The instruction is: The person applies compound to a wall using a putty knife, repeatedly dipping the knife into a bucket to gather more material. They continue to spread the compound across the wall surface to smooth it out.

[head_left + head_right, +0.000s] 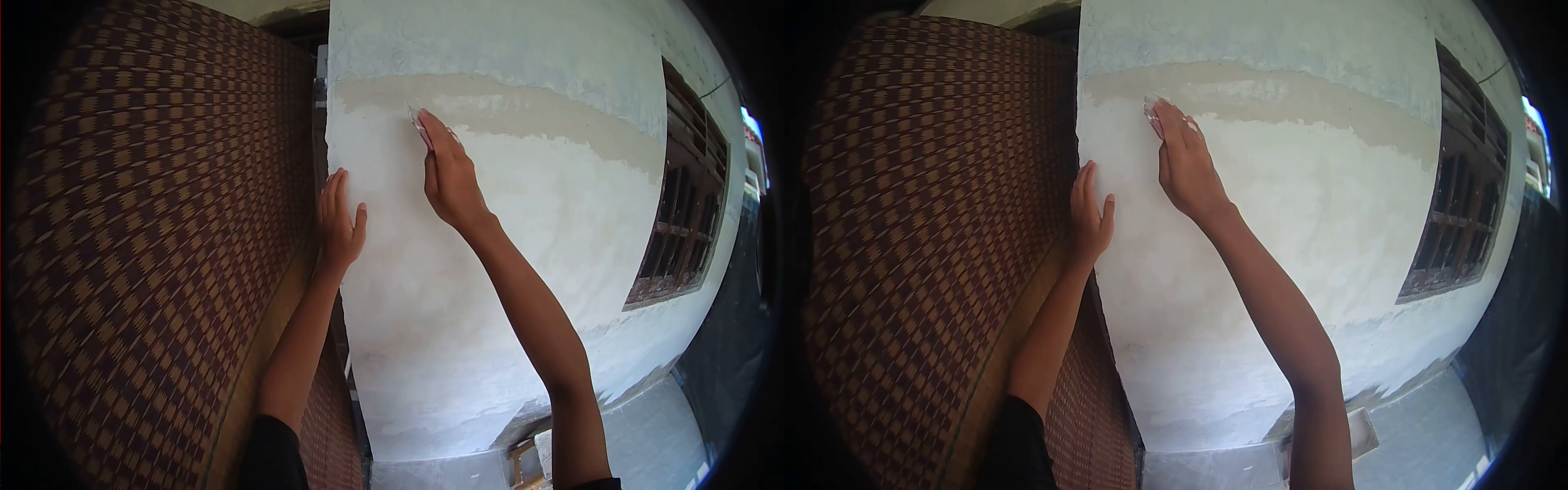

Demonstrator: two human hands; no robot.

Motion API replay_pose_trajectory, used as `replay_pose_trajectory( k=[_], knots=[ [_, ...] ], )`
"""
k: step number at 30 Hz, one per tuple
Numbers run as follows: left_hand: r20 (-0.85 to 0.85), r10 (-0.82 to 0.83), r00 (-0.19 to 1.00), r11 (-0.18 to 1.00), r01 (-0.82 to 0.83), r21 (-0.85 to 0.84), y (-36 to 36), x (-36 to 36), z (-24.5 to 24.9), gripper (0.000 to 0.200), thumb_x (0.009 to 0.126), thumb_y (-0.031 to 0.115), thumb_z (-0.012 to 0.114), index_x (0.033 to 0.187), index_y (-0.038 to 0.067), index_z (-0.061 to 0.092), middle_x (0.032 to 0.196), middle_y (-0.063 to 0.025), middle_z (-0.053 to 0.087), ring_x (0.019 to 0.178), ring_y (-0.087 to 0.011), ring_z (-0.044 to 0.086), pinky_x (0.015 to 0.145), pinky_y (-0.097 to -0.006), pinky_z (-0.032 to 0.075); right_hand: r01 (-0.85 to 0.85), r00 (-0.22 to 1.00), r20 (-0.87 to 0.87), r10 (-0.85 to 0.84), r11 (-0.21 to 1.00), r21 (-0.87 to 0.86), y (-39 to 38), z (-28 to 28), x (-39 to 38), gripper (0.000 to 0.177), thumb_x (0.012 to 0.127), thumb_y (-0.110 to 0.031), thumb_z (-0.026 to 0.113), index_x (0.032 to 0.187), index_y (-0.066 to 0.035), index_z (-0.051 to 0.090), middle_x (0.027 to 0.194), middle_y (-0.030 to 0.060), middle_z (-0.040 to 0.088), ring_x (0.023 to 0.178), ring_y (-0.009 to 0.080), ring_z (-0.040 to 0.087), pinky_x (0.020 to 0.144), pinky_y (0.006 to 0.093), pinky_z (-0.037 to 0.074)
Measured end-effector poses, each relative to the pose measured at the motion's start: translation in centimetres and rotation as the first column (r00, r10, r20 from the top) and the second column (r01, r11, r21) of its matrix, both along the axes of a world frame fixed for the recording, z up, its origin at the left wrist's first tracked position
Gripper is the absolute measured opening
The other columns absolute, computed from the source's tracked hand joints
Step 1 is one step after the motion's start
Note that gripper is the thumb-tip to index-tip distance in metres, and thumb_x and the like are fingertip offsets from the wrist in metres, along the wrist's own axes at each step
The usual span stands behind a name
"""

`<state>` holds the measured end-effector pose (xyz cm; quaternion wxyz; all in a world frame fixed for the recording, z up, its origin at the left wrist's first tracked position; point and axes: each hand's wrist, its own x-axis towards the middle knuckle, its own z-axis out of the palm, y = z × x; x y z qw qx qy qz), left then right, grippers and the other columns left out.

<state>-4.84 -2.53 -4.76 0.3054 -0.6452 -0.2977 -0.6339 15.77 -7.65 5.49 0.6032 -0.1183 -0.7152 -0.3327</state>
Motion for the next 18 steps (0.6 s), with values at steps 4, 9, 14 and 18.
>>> replay_pose_trajectory(
  k=[4, 9, 14, 18],
  knots=[
    [-0.052, 0.136, 0.989, 0.991, -0.135, 0.016, 1.6, -0.3, -0.7, 0.063, 0.093, 0.016, 0.053, 0.150, 0.000, 0.032, 0.154, -0.0181, 0.034, 0.144, -0.0368, 0.031, 0.117, -0.0501, 0.025, 0.224, 0.968, 0.092, -0.235, 0.968, 0.116, 2.0, 0.3, -1.4, 0.058, 0.089, 0.011, 0.049, 0.145, 0.003, 0.037, 0.142, 0.0219, 0.050, 0.135, 0.0382, 0.046, 0.113, 0.0529, 0.033],
    [-0.045, 0.197, 0.979, 0.980, -0.197, 0.013, 2.1, -0.1, -1.0, 0.064, 0.093, 0.018, 0.053, 0.151, 0.000, 0.031, 0.156, -0.0175, 0.033, 0.144, -0.0369, 0.030, 0.117, -0.0505, 0.026, 0.425, 0.892, 0.082, -0.445, 0.887, 0.181, 4.0, 0.5, -1.2, 0.054, 0.092, 0.001, 0.049, 0.145, 0.005, 0.038, 0.147, 0.0217, 0.046, 0.137, 0.0371, 0.044, 0.113, 0.0550, 0.031],
    [-0.047, 0.174, 0.984, 0.985, -0.174, 0.012, 2.1, -0.2, -1.0, 0.063, 0.093, 0.017, 0.053, 0.150, -0.001, 0.032, 0.155, -0.0178, 0.034, 0.144, -0.0366, 0.031, 0.117, -0.0500, 0.027, 0.471, 0.868, 0.056, -0.493, 0.855, 0.217, 5.3, 0.8, -1.4, 0.056, 0.091, 0.000, 0.050, 0.146, 0.004, 0.038, 0.148, 0.0207, 0.045, 0.138, 0.0353, 0.044, 0.114, 0.0546, 0.030],
    [-0.050, 0.152, 0.987, 0.988, -0.149, 0.047, 2.2, -0.1, -1.0, 0.062, 0.092, 0.015, 0.054, 0.149, -0.002, 0.034, 0.154, -0.0188, 0.035, 0.144, -0.0367, 0.032, 0.116, -0.0473, 0.031, 0.463, 0.876, 0.033, -0.481, 0.859, 0.218, 6.0, 0.9, -2.1, 0.054, 0.092, -0.001, 0.049, 0.144, 0.004, 0.041, 0.148, 0.0203, 0.045, 0.138, 0.0348, 0.043, 0.114, 0.0547, 0.030]
  ],
)
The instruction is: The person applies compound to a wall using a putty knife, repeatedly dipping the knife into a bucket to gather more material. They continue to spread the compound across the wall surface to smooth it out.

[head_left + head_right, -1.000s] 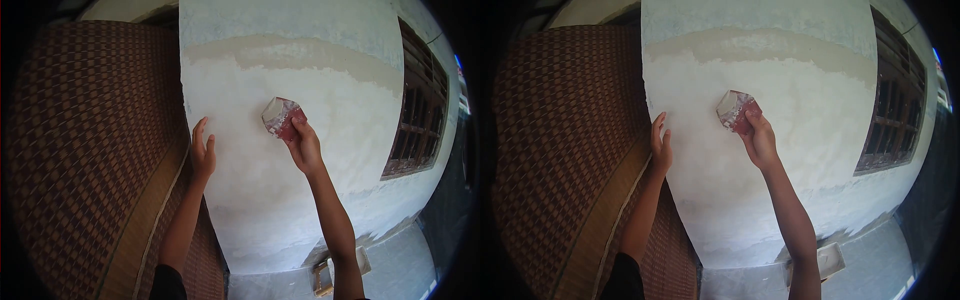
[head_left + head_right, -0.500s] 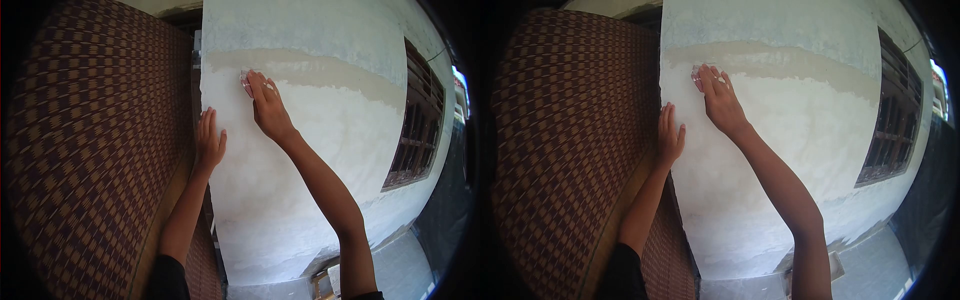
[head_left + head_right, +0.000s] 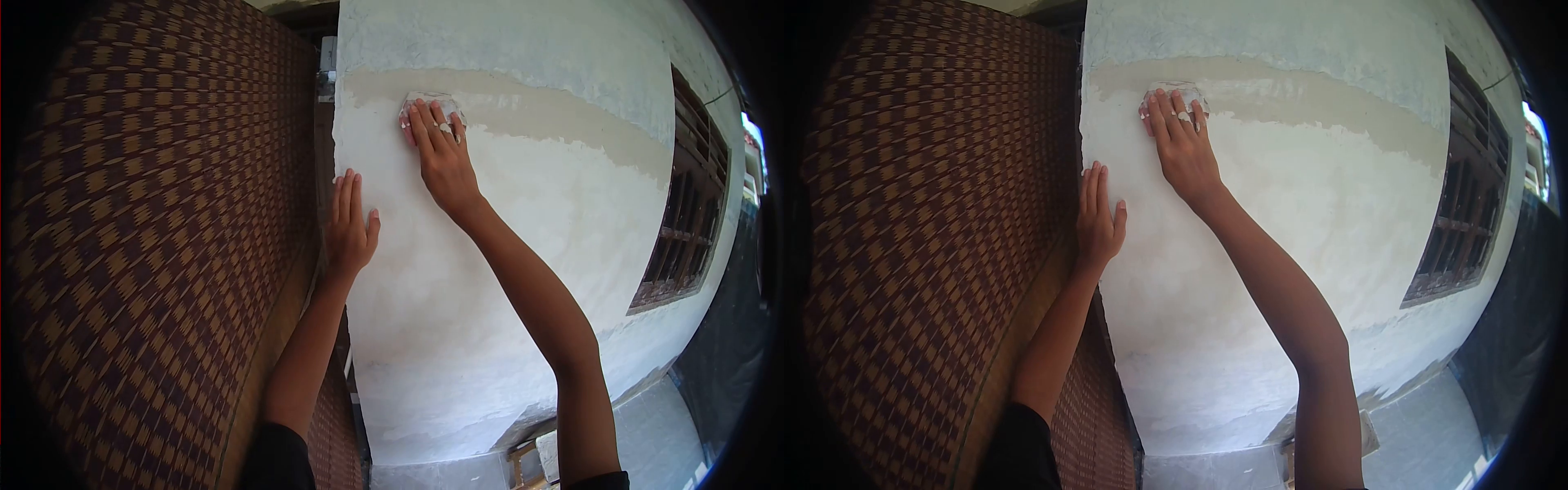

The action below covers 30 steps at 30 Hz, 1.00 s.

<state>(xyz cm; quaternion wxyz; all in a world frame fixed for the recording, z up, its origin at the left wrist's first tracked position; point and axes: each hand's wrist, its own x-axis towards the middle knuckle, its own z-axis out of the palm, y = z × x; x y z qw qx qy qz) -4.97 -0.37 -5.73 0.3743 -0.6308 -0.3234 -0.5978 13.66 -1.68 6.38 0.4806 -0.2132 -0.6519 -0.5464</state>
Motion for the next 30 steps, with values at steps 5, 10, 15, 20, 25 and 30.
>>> replay_pose_trajectory(
  k=[5, 10, 15, 20, 25, 30],
  knots=[
    [-0.005, -0.005, 1.000, 1.000, 0.005, 0.006, 0.0, 0.1, 0.1, 0.062, 0.093, 0.016, 0.053, 0.149, -0.002, 0.034, 0.154, -0.0192, 0.035, 0.143, -0.0374, 0.032, 0.116, -0.0456, 0.032, 0.025, 1.000, 0.002, -0.025, 1.000, -0.013, 0.6, -0.2, -0.4, 0.052, 0.093, -0.002, 0.049, 0.143, 0.004, 0.042, 0.147, 0.0203, 0.046, 0.139, 0.0352, 0.042, 0.114, 0.0541, 0.030],
    [-0.007, -0.018, 1.000, 1.000, 0.018, 0.006, 0.0, 0.1, 0.0, 0.062, 0.092, 0.014, 0.054, 0.149, -0.002, 0.033, 0.154, -0.0192, 0.034, 0.144, -0.0375, 0.031, 0.117, -0.0453, 0.032, 0.113, 0.994, 0.018, -0.112, 0.992, -0.050, 0.6, -0.2, -0.5, 0.046, 0.092, -0.005, 0.053, 0.136, 0.004, 0.051, 0.145, 0.0205, 0.048, 0.135, 0.0359, 0.048, 0.110, 0.0507, 0.038],
    [-0.001, -0.026, 1.000, 1.000, 0.026, -0.018, 0.1, 0.1, 0.0, 0.062, 0.092, 0.014, 0.053, 0.149, -0.002, 0.033, 0.155, -0.0192, 0.033, 0.145, -0.0377, 0.030, 0.117, -0.0458, 0.031, 0.126, 0.992, 0.022, -0.124, 0.984, -0.124, -0.1, 0.4, -0.7, 0.045, 0.087, 0.002, 0.056, 0.132, 0.004, 0.055, 0.142, 0.0197, 0.053, 0.130, 0.0350, 0.053, 0.105, 0.0476, 0.045],
    [-0.011, -0.087, 0.996, 0.995, 0.086, -0.042, 0.3, 0.2, 0.0, 0.063, 0.092, 0.010, 0.051, 0.149, -0.005, 0.029, 0.155, -0.0223, 0.031, 0.144, -0.0419, 0.026, 0.119, -0.0490, 0.024, 0.254, 0.967, 0.070, -0.246, 0.958, -0.135, -0.6, 0.8, -0.5, 0.045, 0.084, 0.001, 0.060, 0.128, 0.004, 0.057, 0.139, 0.0204, 0.055, 0.126, 0.0345, 0.056, 0.101, 0.0463, 0.049],
    [-0.010, -0.093, 0.996, 0.995, 0.093, -0.037, 0.5, 0.2, -0.1, 0.063, 0.092, 0.011, 0.051, 0.149, -0.004, 0.029, 0.155, -0.0225, 0.030, 0.144, -0.0428, 0.027, 0.119, -0.0496, 0.024, 0.278, 0.958, 0.111, -0.266, 0.953, -0.123, -0.9, 0.4, 0.0, 0.045, 0.082, 0.001, 0.061, 0.127, 0.005, 0.058, 0.135, 0.0207, 0.058, 0.122, 0.0341, 0.059, 0.099, 0.0453, 0.051],
    [0.006, 0.000, 1.000, 0.998, 0.000, -0.069, -0.3, 0.6, -0.1, 0.064, 0.092, 0.014, 0.051, 0.151, -0.001, 0.028, 0.156, -0.0197, 0.031, 0.145, -0.0387, 0.026, 0.119, -0.0524, 0.021, 0.251, 0.963, 0.146, -0.228, 0.955, -0.158, -2.3, -1.8, 0.5, 0.039, 0.083, 0.001, 0.061, 0.122, 0.003, 0.061, 0.128, 0.0194, 0.062, 0.117, 0.0336, 0.063, 0.096, 0.0452, 0.052]
  ],
)
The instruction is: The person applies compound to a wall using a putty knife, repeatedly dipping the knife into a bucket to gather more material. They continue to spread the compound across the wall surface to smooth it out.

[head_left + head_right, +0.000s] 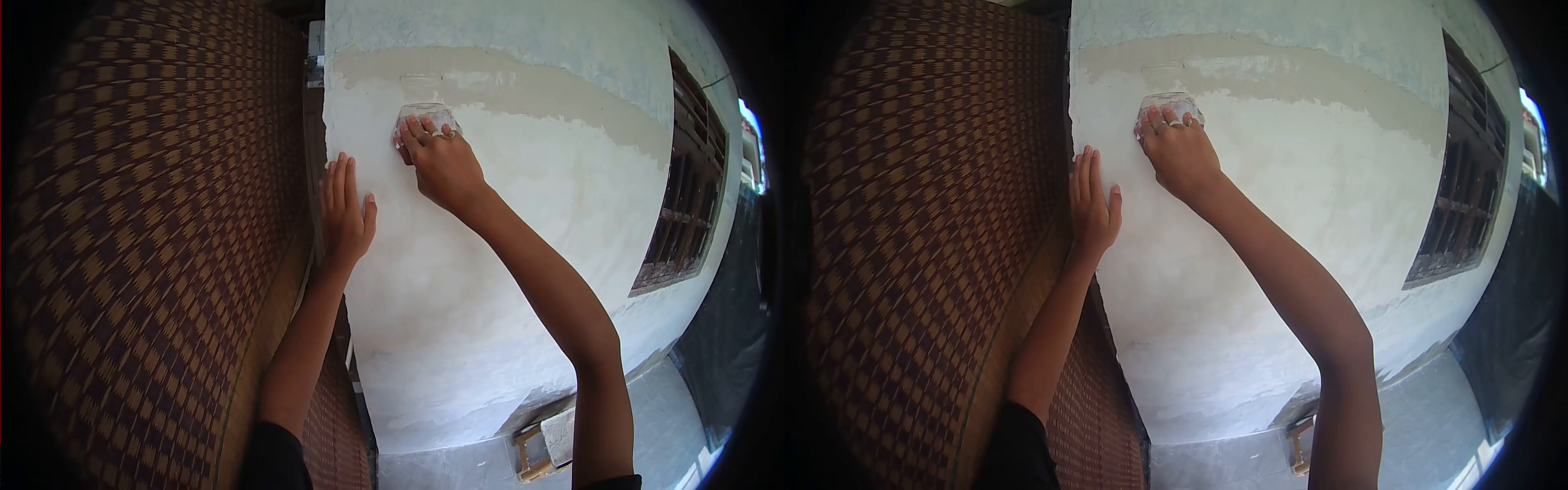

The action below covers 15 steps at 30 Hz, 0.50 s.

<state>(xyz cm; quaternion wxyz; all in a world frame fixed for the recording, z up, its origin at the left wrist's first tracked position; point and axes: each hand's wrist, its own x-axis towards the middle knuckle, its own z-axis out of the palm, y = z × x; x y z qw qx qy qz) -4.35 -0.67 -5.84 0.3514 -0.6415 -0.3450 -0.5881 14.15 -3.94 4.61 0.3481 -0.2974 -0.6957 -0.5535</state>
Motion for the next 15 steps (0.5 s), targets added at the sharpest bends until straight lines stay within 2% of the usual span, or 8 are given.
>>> replay_pose_trajectory(
  k=[2, 4, 5, 8, 10, 11, 13, 15],
  knots=[
    [0.012, 0.067, 0.998, 0.997, -0.067, -0.025, -0.7, 0.1, 0.6, 0.064, 0.092, 0.015, 0.051, 0.151, 0.000, 0.028, 0.156, -0.0185, 0.031, 0.146, -0.0368, 0.026, 0.119, -0.0536, 0.019, -0.066, 0.998, -0.016, 0.067, 0.998, 0.003, -1.3, 0.6, 0.6, 0.037, 0.084, 0.001, 0.061, 0.121, 0.001, 0.062, 0.124, 0.0185, 0.065, 0.114, 0.0335, 0.065, 0.095, 0.0450, 0.053],
    [0.020, 0.029, 0.999, 0.999, -0.028, -0.031, -1.2, 0.1, 1.0, 0.064, 0.092, 0.016, 0.051, 0.151, 0.001, 0.029, 0.155, -0.0165, 0.033, 0.146, -0.0336, 0.027, 0.118, -0.0555, 0.017, -0.395, 0.917, -0.098, 0.386, 0.913, -0.103, -2.8, 1.4, 1.6, 0.030, 0.088, -0.002, 0.060, 0.117, -0.002, 0.064, 0.109, 0.0197, 0.069, 0.105, 0.0330, 0.067, 0.090, 0.0436, 0.053],
    [0.024, 0.026, 0.999, 0.999, -0.025, -0.027, -1.3, 0.2, 1.5, 0.064, 0.092, 0.016, 0.051, 0.151, 0.001, 0.029, 0.155, -0.0165, 0.033, 0.146, -0.0336, 0.027, 0.118, -0.0555, 0.017, -0.392, 0.919, -0.092, 0.384, 0.915, -0.100, -3.5, 1.8, 1.8, 0.030, 0.088, -0.002, 0.060, 0.117, -0.002, 0.064, 0.109, 0.0197, 0.069, 0.105, 0.0330, 0.067, 0.090, 0.0436, 0.053],
    [0.038, -0.011, 0.999, 1.000, 0.010, 0.028, -1.0, 0.2, 3.0, 0.063, 0.093, 0.017, 0.051, 0.150, 0.001, 0.030, 0.154, -0.0163, 0.034, 0.145, -0.0323, 0.029, 0.118, -0.0548, 0.018, -0.507, 0.832, -0.335, 0.443, 0.852, -0.133, -5.0, 2.9, 2.3, 0.023, 0.091, -0.003, 0.058, 0.114, -0.005, 0.064, 0.098, 0.0190, 0.070, 0.097, 0.0342, 0.069, 0.082, 0.0399, 0.054],
    [-0.011, -0.019, 1.000, 0.999, 0.019, 0.027, -0.6, 0.4, 3.2, 0.064, 0.094, 0.019, 0.053, 0.150, 0.002, 0.030, 0.154, -0.0141, 0.034, 0.146, -0.0299, 0.028, 0.119, -0.0542, 0.018, -0.729, 0.545, -0.632, 0.550, 0.684, -0.033, -5.4, 4.2, 3.0, 0.025, 0.093, -0.005, 0.059, 0.117, -0.006, 0.064, 0.099, 0.0182, 0.071, 0.094, 0.0309, 0.070, 0.079, 0.0363, 0.055],
    [-0.010, -0.018, 1.000, 1.000, 0.018, 0.026, -0.3, 0.5, 3.0, 0.064, 0.094, 0.019, 0.053, 0.150, 0.002, 0.030, 0.154, -0.0141, 0.034, 0.146, -0.0299, 0.028, 0.119, -0.0542, 0.018, -0.730, 0.545, -0.633, 0.550, 0.683, -0.035, -5.0, 4.6, 3.3, 0.025, 0.093, -0.005, 0.059, 0.117, -0.006, 0.064, 0.099, 0.0182, 0.071, 0.094, 0.0309, 0.070, 0.079, 0.0363, 0.055],
    [-0.023, 0.150, 0.988, 0.988, -0.150, 0.026, -0.1, 0.8, 2.6, 0.063, 0.095, 0.021, 0.051, 0.151, 0.002, 0.029, 0.157, -0.0123, 0.032, 0.148, -0.0274, 0.026, 0.120, -0.0530, 0.018, -0.795, 0.400, -0.621, 0.674, 0.592, 0.131, -3.9, 5.5, 3.9, 0.026, 0.093, -0.008, 0.062, 0.118, -0.007, 0.065, 0.100, 0.0173, 0.071, 0.093, 0.0265, 0.070, 0.081, 0.0343, 0.055],
    [-0.017, 0.153, 0.988, 0.988, -0.152, 0.030, 0.2, 0.9, 2.6, 0.063, 0.095, 0.020, 0.051, 0.151, 0.002, 0.030, 0.156, -0.0133, 0.033, 0.147, -0.0288, 0.027, 0.120, -0.0535, 0.018, -0.777, 0.425, -0.633, 0.647, 0.620, 0.112, -1.8, 5.9, 4.4, 0.027, 0.092, -0.009, 0.064, 0.118, -0.007, 0.066, 0.102, 0.0171, 0.071, 0.094, 0.0248, 0.070, 0.083, 0.0340, 0.055]
  ],
)
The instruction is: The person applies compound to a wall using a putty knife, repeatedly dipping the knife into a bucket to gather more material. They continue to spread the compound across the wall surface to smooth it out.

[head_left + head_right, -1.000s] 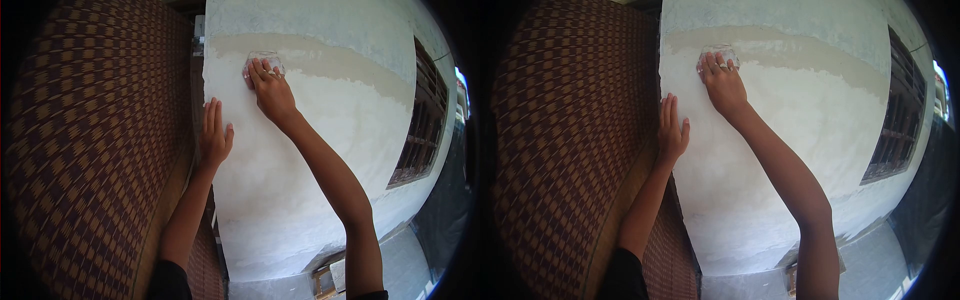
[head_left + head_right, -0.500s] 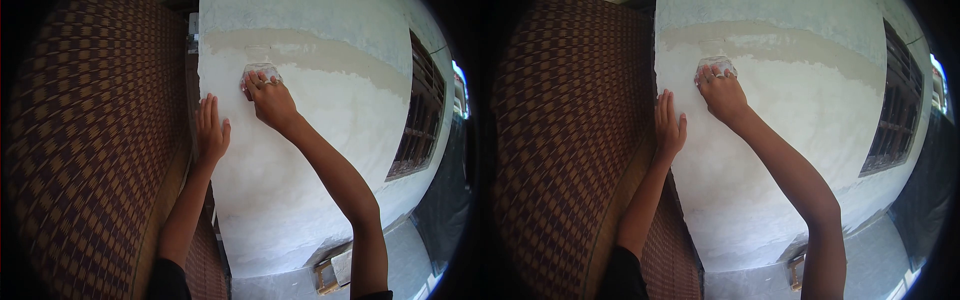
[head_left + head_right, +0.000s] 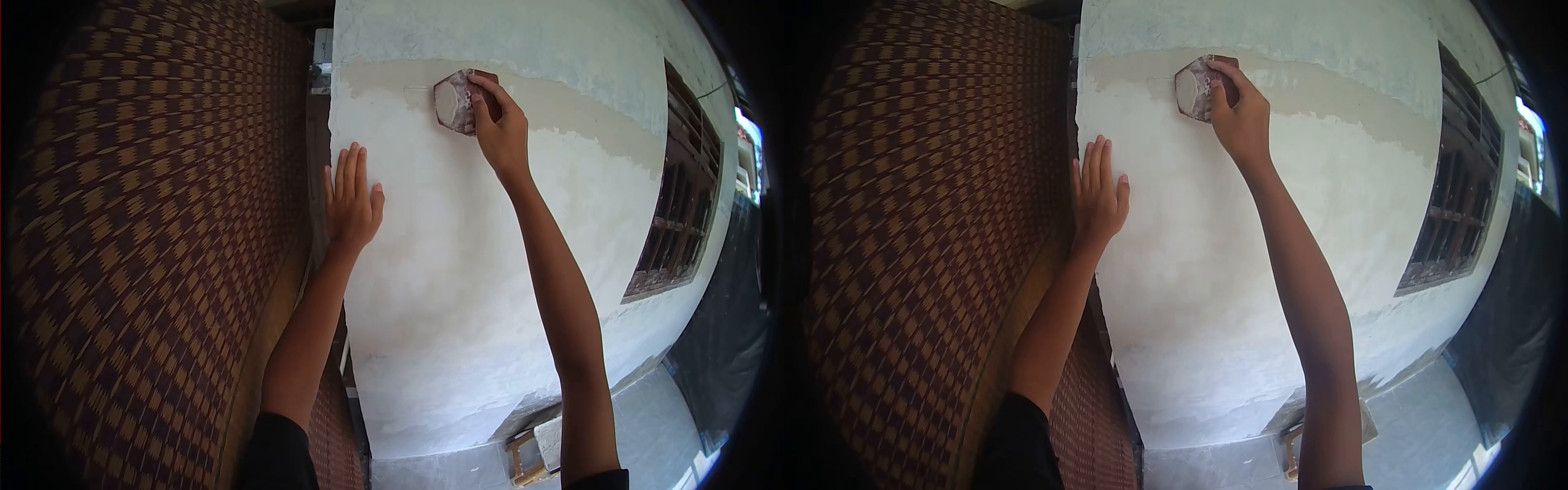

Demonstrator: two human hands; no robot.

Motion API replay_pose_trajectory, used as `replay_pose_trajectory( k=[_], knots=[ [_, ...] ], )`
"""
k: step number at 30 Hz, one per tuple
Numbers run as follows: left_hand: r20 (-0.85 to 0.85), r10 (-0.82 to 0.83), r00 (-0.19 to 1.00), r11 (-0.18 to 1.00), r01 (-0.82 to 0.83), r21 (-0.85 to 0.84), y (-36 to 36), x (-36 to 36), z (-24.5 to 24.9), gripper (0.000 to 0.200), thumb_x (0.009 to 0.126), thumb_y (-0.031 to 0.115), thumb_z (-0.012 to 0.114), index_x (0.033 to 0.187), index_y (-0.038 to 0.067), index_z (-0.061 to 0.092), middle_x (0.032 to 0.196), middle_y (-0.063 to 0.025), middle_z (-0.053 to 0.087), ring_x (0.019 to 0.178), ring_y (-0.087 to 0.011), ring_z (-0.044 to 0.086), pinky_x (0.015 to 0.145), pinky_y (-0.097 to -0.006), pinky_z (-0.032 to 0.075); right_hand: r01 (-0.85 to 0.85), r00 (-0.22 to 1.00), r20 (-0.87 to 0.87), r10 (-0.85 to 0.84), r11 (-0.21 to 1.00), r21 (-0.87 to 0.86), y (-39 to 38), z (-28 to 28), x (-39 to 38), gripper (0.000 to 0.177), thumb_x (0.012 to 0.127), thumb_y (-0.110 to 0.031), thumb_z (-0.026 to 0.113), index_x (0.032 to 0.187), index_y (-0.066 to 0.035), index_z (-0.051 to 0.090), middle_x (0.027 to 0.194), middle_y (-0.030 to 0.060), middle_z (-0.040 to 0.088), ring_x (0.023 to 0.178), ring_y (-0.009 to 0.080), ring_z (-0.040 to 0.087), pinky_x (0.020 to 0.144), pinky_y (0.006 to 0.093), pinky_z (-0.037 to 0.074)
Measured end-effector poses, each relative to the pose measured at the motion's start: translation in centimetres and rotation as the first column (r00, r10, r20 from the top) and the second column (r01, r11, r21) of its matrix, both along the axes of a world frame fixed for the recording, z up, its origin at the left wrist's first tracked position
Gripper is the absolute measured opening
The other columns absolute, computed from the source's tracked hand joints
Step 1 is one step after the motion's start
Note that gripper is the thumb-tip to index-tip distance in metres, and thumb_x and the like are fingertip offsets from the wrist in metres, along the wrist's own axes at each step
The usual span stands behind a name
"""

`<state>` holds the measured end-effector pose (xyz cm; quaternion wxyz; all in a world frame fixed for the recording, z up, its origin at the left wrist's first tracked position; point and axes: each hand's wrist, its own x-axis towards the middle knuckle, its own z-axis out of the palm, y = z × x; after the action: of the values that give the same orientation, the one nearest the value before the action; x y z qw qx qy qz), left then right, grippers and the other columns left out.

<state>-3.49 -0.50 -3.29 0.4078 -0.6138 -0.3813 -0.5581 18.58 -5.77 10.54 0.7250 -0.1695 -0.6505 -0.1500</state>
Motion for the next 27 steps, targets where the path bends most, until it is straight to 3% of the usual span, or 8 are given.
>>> replay_pose_trajectory(
  k=[4, 7, 8, 11, 18, 21, 25, 27],
  knots=[
    [-0.008, -0.020, 1.000, 1.000, 0.020, 0.016, 0.3, -0.3, 0.0, 0.062, 0.095, 0.020, 0.049, 0.151, 0.002, 0.030, 0.156, -0.0142, 0.033, 0.147, -0.0301, 0.028, 0.119, -0.0543, 0.018, 0.016, 0.999, -0.038, -0.020, 0.994, -0.111, 0.9, -0.1, -1.0, 0.029, 0.088, -0.014, 0.071, 0.117, -0.008, 0.068, 0.105, 0.0177, 0.072, 0.095, 0.0236, 0.070, 0.085, 0.0330, 0.055],
    [-0.003, -0.033, 0.999, 0.999, 0.033, 0.018, 0.3, -0.3, -0.1, 0.062, 0.095, 0.021, 0.049, 0.151, 0.003, 0.030, 0.156, -0.0139, 0.033, 0.147, -0.0301, 0.028, 0.119, -0.0542, 0.018, -0.035, 0.998, -0.048, 0.031, 0.994, -0.105, 1.9, 0.1, -2.4, 0.032, 0.086, -0.015, 0.074, 0.116, -0.009, 0.068, 0.102, 0.0176, 0.072, 0.092, 0.0236, 0.071, 0.084, 0.0327, 0.055],
    [-0.005, -0.032, 0.999, 0.999, 0.032, 0.016, 0.4, -0.3, -0.1, 0.062, 0.095, 0.021, 0.049, 0.151, 0.003, 0.030, 0.156, -0.0139, 0.033, 0.147, -0.0301, 0.028, 0.119, -0.0542, 0.018, 0.024, 0.999, -0.033, -0.025, 0.999, -0.045, 1.9, 0.0, -2.8, 0.030, 0.085, -0.015, 0.074, 0.114, -0.009, 0.069, 0.098, 0.0172, 0.073, 0.088, 0.0241, 0.071, 0.082, 0.0322, 0.055],
    [-0.004, -0.033, 0.999, 0.999, 0.033, 0.021, 0.5, -0.4, 0.0, 0.062, 0.095, 0.021, 0.049, 0.151, 0.004, 0.031, 0.156, -0.0136, 0.033, 0.147, -0.0304, 0.028, 0.119, -0.0541, 0.018, 0.030, 1.000, -0.008, -0.031, 0.994, -0.105, 2.0, 0.3, -3.5, 0.032, 0.086, -0.020, 0.076, 0.115, -0.010, 0.069, 0.104, 0.0139, 0.072, 0.092, 0.0195, 0.069, 0.083, 0.0307, 0.056],
    [-0.004, -0.030, 1.000, 0.999, 0.030, 0.023, 0.6, -0.5, -0.1, 0.061, 0.095, 0.022, 0.050, 0.151, 0.004, 0.032, 0.156, -0.0129, 0.034, 0.147, -0.0295, 0.028, 0.119, -0.0540, 0.018, 0.087, 0.996, -0.011, -0.089, 0.993, -0.082, 2.9, 0.8, -3.7, 0.030, 0.086, -0.018, 0.075, 0.115, -0.011, 0.070, 0.104, 0.0145, 0.072, 0.092, 0.0214, 0.070, 0.085, 0.0310, 0.055],
    [-0.006, -0.019, 1.000, 0.999, 0.020, 0.035, 0.6, -0.6, -0.1, 0.060, 0.095, 0.022, 0.051, 0.150, 0.003, 0.034, 0.156, -0.0126, 0.034, 0.147, -0.0279, 0.029, 0.119, -0.0541, 0.019, 0.108, 0.989, -0.101, -0.112, 0.993, -0.041, 3.0, 0.9, -2.5, 0.026, 0.084, -0.011, 0.074, 0.110, -0.009, 0.070, 0.097, 0.0171, 0.073, 0.087, 0.0262, 0.072, 0.082, 0.0335, 0.056],
    [-0.018, -0.039, 0.999, 0.999, 0.040, 0.035, 0.5, -0.5, -0.1, 0.062, 0.094, 0.019, 0.051, 0.151, 0.003, 0.031, 0.156, -0.0150, 0.032, 0.147, -0.0328, 0.027, 0.119, -0.0553, 0.018, 0.154, 0.962, -0.219, -0.160, 0.987, -0.046, 2.6, 0.2, 0.0, 0.027, 0.088, -0.009, 0.070, 0.114, -0.007, 0.065, 0.106, 0.0165, 0.071, 0.097, 0.0259, 0.069, 0.088, 0.0344, 0.054],
    [-0.016, -0.036, 0.999, 0.999, 0.036, 0.025, 0.4, -0.5, -0.2, 0.062, 0.094, 0.019, 0.051, 0.151, 0.003, 0.031, 0.157, -0.0149, 0.032, 0.147, -0.0329, 0.027, 0.119, -0.0554, 0.018, 0.092, 0.962, -0.266, -0.067, 0.992, 0.082, 2.4, -0.1, 0.4, 0.030, 0.091, -0.009, 0.067, 0.120, -0.004, 0.060, 0.112, 0.0165, 0.068, 0.103, 0.0263, 0.067, 0.092, 0.0346, 0.052]
  ],
)
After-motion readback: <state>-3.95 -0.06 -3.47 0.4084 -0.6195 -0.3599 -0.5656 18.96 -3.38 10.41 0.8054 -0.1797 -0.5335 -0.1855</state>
